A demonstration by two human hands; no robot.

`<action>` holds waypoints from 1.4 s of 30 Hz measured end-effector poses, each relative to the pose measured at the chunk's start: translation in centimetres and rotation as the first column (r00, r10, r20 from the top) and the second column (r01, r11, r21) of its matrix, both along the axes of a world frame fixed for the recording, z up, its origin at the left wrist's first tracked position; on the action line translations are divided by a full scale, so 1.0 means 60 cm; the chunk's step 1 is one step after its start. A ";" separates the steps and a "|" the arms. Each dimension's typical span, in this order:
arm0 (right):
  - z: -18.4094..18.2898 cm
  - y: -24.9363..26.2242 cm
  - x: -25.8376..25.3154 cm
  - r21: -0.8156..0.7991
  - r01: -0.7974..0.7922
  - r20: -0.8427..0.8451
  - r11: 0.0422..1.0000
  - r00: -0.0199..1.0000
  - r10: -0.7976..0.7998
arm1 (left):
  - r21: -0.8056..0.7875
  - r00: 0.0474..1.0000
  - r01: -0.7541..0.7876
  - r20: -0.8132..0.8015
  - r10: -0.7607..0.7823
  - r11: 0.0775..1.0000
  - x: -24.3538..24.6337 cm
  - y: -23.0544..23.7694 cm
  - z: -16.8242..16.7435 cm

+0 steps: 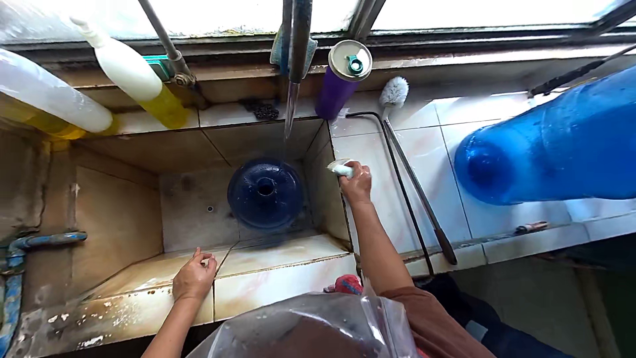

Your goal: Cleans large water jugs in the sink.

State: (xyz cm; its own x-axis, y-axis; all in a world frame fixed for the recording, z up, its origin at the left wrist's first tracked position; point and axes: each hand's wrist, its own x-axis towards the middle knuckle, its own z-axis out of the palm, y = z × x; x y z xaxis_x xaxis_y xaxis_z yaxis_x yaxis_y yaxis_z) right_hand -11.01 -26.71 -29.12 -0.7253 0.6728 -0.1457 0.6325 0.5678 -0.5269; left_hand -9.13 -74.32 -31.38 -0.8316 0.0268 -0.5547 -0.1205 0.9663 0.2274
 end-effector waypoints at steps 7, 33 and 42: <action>-0.005 -0.160 -0.141 -0.898 -0.368 -0.170 -0.241 0.796 -0.581 | 0.008 0.997 0.007 0.079 -0.008 1.000 -0.005 -0.007 0.006; 0.074 -0.380 -0.094 -0.972 -0.107 -0.185 0.208 0.896 -0.404 | 0.404 0.402 -0.756 0.908 0.122 -0.515 -0.652 0.107 0.118; 0.062 -0.409 -0.109 -0.999 -0.025 -0.045 0.048 0.878 -0.477 | 0.824 0.861 -0.423 0.495 0.116 -0.377 -0.488 0.127 0.116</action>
